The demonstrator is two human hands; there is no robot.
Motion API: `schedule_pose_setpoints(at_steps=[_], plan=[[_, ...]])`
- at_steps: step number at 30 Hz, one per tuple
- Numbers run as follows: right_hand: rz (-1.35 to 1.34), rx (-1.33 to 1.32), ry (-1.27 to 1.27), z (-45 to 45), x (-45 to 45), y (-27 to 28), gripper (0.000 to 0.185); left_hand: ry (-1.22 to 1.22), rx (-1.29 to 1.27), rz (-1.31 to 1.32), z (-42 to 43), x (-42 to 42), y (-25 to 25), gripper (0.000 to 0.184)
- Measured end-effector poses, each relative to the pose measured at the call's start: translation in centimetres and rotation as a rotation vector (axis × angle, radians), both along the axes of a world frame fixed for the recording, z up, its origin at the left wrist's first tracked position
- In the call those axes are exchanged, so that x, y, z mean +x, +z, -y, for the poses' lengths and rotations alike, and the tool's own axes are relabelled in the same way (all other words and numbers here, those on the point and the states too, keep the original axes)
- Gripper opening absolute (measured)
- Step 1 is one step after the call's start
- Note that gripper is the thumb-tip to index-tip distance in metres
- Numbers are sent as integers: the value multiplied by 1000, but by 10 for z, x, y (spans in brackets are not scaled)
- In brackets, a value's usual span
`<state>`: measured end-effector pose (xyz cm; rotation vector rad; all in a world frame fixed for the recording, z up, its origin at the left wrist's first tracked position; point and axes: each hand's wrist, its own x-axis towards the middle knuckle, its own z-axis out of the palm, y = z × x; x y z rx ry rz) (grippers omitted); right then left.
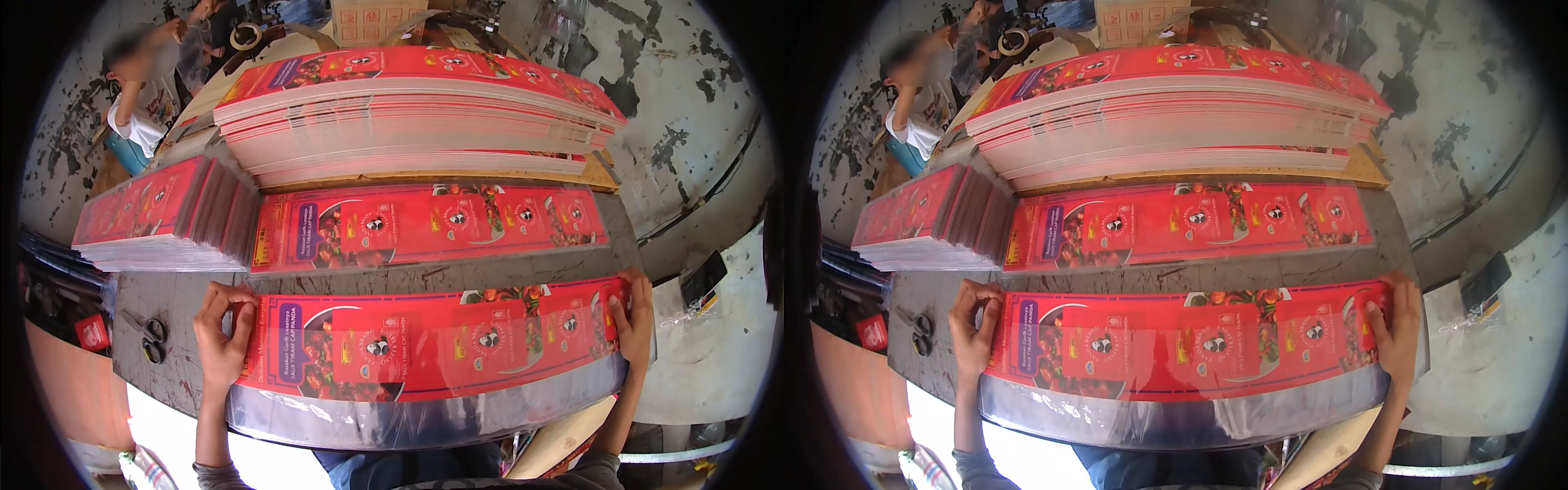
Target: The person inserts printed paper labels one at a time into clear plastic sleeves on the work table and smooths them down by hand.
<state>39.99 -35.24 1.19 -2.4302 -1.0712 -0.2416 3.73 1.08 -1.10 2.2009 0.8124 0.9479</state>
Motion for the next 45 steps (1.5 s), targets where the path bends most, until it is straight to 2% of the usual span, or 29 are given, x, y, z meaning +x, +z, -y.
schedule_pose_setpoints(at_steps=[7,23,32,45], plan=[[59,35,16,-2,1,-2,35,11,9,-22,1,1,3,9],[-31,-19,-3,0,2,0,36,17,-32,-54,2,-2,3,10],[-35,52,11,-4,1,-2,37,20,-40,-81,3,-2,6,10],[-25,7,1,-1,2,-2,40,21,-26,-85,3,-2,4,9]])
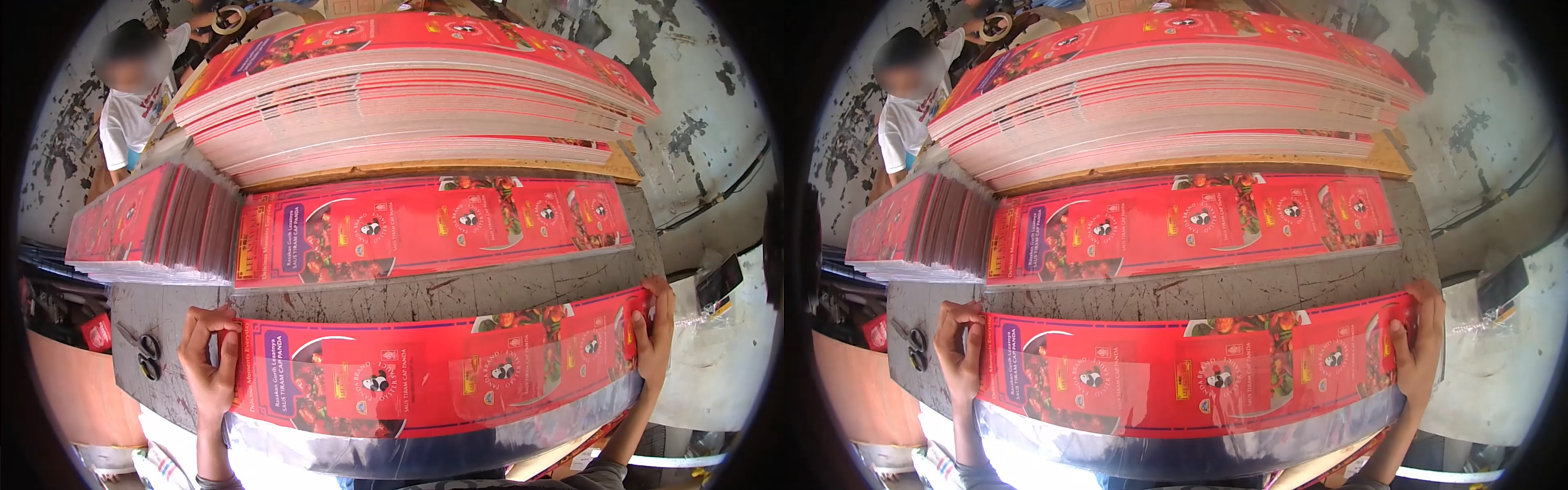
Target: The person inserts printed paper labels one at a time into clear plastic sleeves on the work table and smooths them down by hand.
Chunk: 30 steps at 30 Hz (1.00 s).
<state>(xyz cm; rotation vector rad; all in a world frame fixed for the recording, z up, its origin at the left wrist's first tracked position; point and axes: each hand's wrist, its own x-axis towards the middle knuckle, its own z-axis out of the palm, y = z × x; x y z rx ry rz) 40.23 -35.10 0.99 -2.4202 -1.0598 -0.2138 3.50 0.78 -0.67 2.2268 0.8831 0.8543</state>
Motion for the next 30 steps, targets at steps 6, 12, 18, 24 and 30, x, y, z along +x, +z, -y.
schedule_pose_setpoints(at_steps=[6,12,18,24,30], plan=[[-14,4,-5,-1,-1,1,39,-8,5,5,0,2,1,8],[21,19,3,-1,0,1,37,24,-5,-25,0,0,1,10],[40,30,-4,-1,-2,-1,36,23,41,-10,2,2,2,10],[57,32,6,0,-2,-1,34,21,50,1,2,2,2,10],[64,38,6,1,-3,-1,35,15,68,6,2,2,3,11]])
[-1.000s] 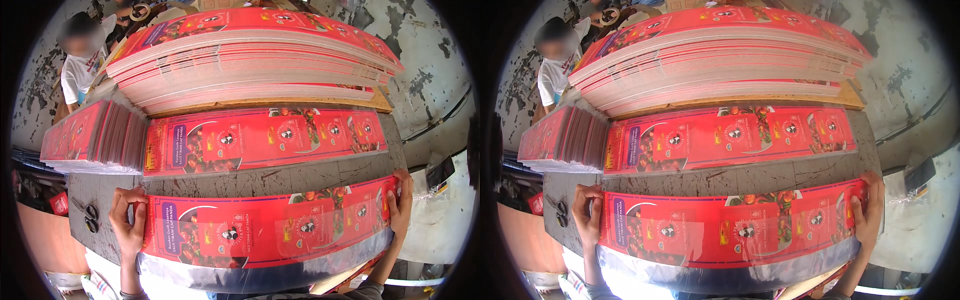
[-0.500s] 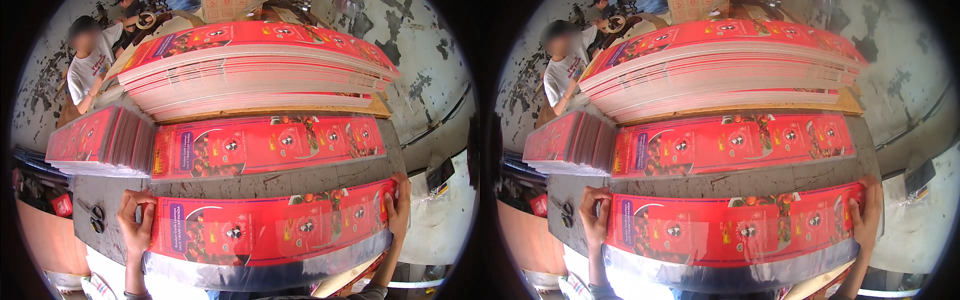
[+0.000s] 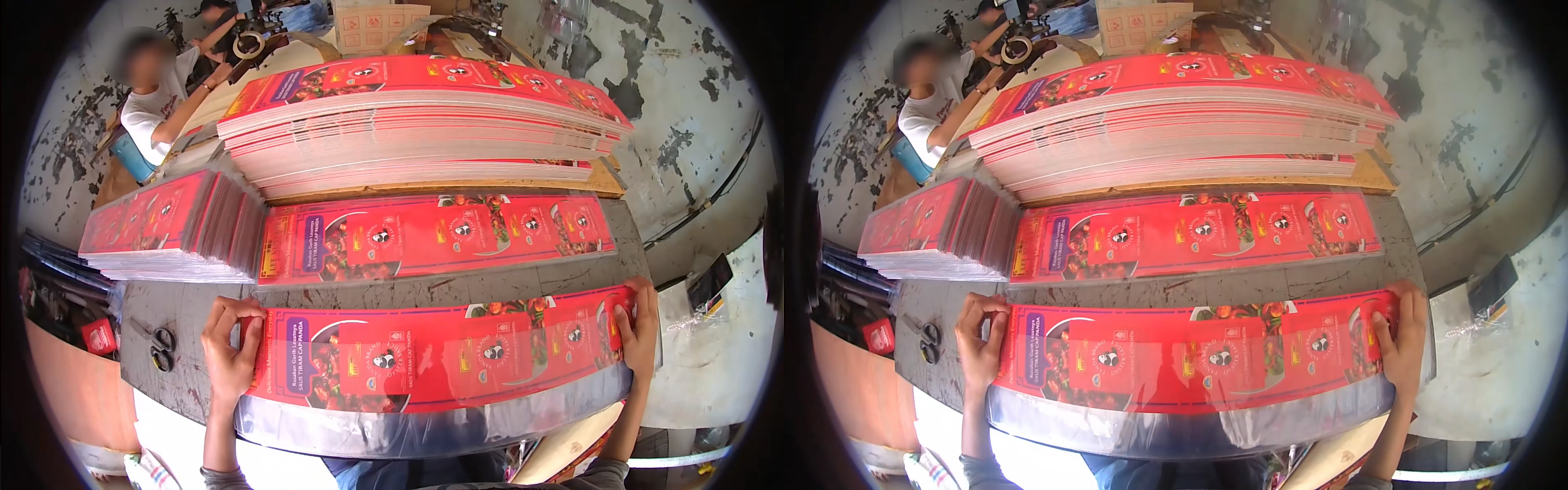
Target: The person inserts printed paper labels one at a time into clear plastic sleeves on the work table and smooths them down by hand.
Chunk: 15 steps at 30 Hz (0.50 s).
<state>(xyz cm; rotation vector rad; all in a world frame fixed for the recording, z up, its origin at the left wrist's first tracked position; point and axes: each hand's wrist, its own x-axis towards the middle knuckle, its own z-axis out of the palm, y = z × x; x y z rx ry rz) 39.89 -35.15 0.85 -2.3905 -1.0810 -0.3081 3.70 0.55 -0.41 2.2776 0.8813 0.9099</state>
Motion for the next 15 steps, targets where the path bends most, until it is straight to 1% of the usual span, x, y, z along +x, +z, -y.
schedule_pose_setpoints(at_steps=[15], plan=[[-3,-8,-5,0,1,0,35,-13,29,9,-1,0,1,11]])
